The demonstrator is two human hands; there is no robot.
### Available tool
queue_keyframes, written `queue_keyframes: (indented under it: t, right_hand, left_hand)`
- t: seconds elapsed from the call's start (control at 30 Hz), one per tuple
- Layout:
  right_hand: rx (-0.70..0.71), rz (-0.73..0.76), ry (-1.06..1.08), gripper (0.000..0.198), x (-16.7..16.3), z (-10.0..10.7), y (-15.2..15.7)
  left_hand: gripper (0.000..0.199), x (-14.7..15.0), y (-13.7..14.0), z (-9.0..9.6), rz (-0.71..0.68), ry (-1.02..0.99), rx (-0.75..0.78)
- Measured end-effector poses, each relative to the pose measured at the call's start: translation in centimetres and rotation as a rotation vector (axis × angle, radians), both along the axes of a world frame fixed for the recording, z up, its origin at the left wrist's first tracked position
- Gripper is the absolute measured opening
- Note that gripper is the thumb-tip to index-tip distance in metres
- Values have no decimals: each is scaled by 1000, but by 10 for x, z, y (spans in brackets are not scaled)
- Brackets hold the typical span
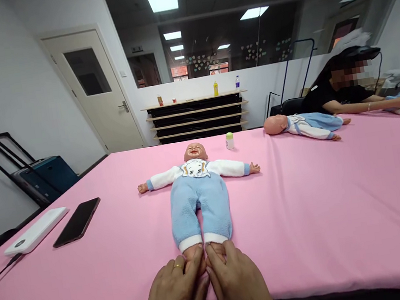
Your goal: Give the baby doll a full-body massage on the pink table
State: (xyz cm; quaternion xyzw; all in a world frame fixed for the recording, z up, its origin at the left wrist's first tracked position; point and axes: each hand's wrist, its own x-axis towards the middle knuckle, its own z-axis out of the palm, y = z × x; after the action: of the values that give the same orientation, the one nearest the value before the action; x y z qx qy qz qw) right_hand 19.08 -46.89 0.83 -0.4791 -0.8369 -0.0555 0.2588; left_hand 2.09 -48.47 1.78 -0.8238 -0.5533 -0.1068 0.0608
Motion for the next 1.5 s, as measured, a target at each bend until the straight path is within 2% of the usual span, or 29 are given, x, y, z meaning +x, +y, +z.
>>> queue_keyframes:
  t: [0.13, 0.3, 0.4, 0.53, 0.63, 0.7, 0.8, 0.87, 0.93, 1.0, 1.1, 1.13, 1.2, 1.27, 1.33, 1.4, 1.5]
  right_hand:
    - [59, -34, -59, 35, 2, -3, 2]
    - [45, -21, -173, 37, 20, 12, -1]
    - [85, 24, -264, 41, 42, 18, 3]
    - [75, 60, -288, 45, 64, 16, 11]
    - [13, 69, -268, 48, 68, 15, 10]
    - [-93, 94, -229, 51, 70, 19, 7]
    - [-228, 93, -65, 58, 80, 31, 14]
    - [-241, 20, 86, 52, 94, 39, 39]
    - [-228, -105, 195, 44, 110, 42, 82]
    - [-167, -226, 212, 40, 126, 42, 137]
    - [-109, -347, 95, 57, 147, 37, 219]
    - [-141, -385, 54, 62, 153, 35, 241]
    - [-308, -435, 14, 54, 162, 32, 274]
    - [-516, -440, 55, 40, 171, 29, 292]
    - [-641, -414, 181, 36, 179, 25, 299]
    - [-666, -378, 364, 42, 186, 20, 300]
    - [-718, -313, 698, 45, 192, 13, 297]
  left_hand:
    - [39, 3, 4, 16, 35, -18, -58]
    - [39, -14, -2, 28, 98, 27, -113]
    - [47, -29, -2, 31, 139, 118, -138]
    - [59, -40, 3, 31, 142, 226, -143]
    - [56, -43, 6, 26, 121, 195, -125]
    - [48, -45, 6, 20, 108, 128, -94]
    - [37, -50, 6, 9, 97, 53, -37]
    - [37, -52, 5, 0, 96, 53, 16]
    - [39, -53, 4, -8, 91, 67, 68]
    - [43, -54, 3, -15, 98, 39, 105]
    - [52, -56, 3, -22, 128, -135, 113]
    - [55, -57, 3, -23, 163, -215, 103]
    - [54, -62, 3, -22, 274, -380, 56]
    - [41, -69, 4, -17, 390, -536, -17]
    - [29, -74, 5, -13, 446, -689, -92]
    - [27, -76, 6, -8, 458, -853, -142]
    - [36, -71, 6, -4, 474, -1060, -141]
